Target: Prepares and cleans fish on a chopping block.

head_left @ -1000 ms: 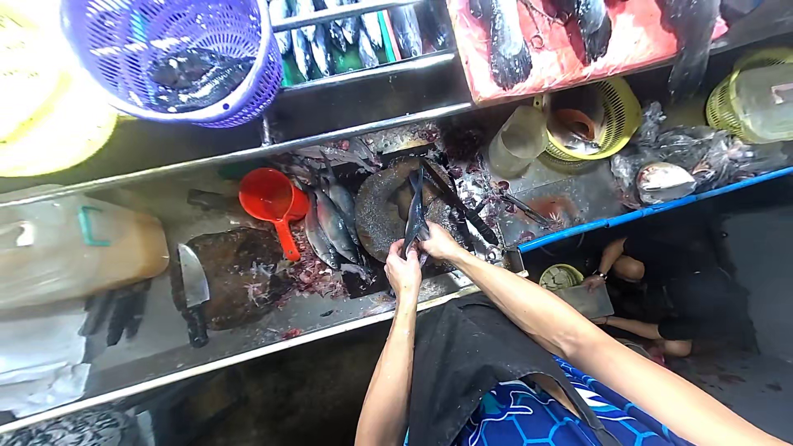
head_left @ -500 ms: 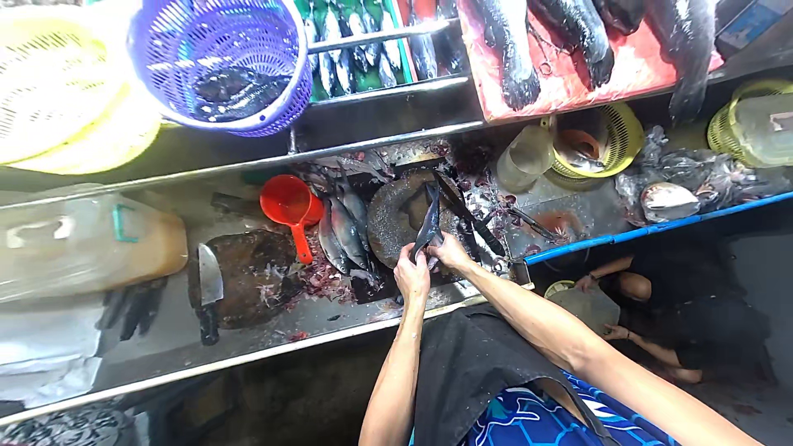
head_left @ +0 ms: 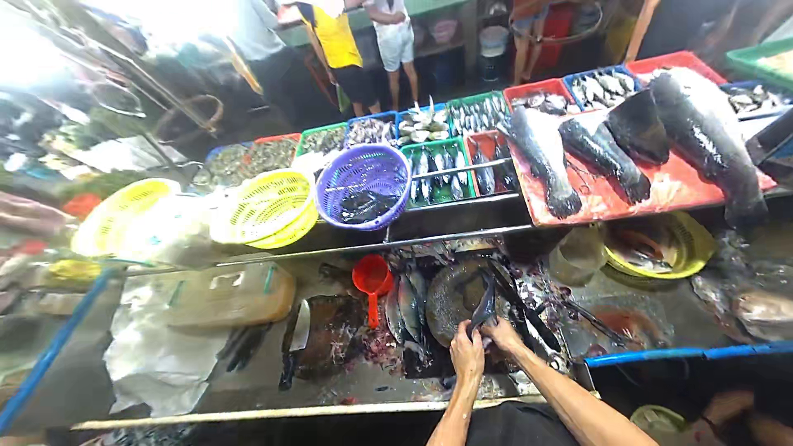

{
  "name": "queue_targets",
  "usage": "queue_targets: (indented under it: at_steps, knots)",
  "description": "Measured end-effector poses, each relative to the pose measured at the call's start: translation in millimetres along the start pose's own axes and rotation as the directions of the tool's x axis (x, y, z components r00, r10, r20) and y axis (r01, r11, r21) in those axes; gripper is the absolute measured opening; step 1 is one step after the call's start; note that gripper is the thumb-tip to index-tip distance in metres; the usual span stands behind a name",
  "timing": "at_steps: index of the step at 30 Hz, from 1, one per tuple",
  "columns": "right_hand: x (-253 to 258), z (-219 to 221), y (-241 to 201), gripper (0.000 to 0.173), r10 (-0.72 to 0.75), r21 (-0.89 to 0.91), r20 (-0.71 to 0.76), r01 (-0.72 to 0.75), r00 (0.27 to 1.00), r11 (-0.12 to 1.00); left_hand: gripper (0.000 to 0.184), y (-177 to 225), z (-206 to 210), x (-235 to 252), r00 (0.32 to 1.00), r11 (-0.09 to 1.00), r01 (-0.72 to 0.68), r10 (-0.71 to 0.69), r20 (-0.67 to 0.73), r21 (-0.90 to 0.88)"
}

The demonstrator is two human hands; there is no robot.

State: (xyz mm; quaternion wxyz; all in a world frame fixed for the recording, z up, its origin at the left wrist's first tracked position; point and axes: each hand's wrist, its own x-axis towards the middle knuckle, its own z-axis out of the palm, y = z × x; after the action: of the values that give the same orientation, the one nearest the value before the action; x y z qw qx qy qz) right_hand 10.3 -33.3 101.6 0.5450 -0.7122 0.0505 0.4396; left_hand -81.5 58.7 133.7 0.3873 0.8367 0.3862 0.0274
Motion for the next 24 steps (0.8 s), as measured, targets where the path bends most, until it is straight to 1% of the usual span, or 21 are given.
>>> queue_targets:
  at_steps: [3,6,9,12,14,16,20,24]
  knots:
    - [2,-4,8,0.043,0.037,0.078,0.029,-0.039,0.999,0.996,0.038,-1,2,-2,1.000,1.000,0.019,-0.019,0.008,-0.023]
    - [-3,-3,7,0.045,0.079,0.135,0.069,-0.088,0.994,0.987,0.038,-4,5,-5,1.000,0.999,0.025,-0.025,0.001,-0.030]
    - [-14,-5,4,0.044,0.176,0.177,0.133,-0.198,0.975,0.964,0.038,-4,10,-14,0.998,0.999,0.052,-0.052,0.022,-0.001]
    - [-10,3,4,0.044,0.228,0.148,0.081,-0.238,0.970,0.960,0.038,-3,10,-14,0.998,0.997,0.017,-0.020,0.055,0.071]
    - [-9,5,8,0.043,0.238,0.145,0.052,-0.243,0.970,0.959,0.039,-7,15,-15,0.997,0.994,-0.020,0.012,0.078,0.103]
    - [-8,5,15,0.043,0.211,0.190,0.056,-0.218,0.976,0.957,0.038,-12,17,-13,0.997,0.993,-0.039,0.031,0.070,0.114]
    - [-6,6,21,0.044,0.154,0.244,0.055,-0.163,0.986,0.956,0.039,-15,15,-7,0.997,0.996,-0.030,0.024,0.078,0.086]
    - [2,10,25,0.044,0.153,0.269,0.040,-0.158,0.987,0.950,0.041,-20,11,2,0.997,0.999,-0.029,0.026,0.072,0.045]
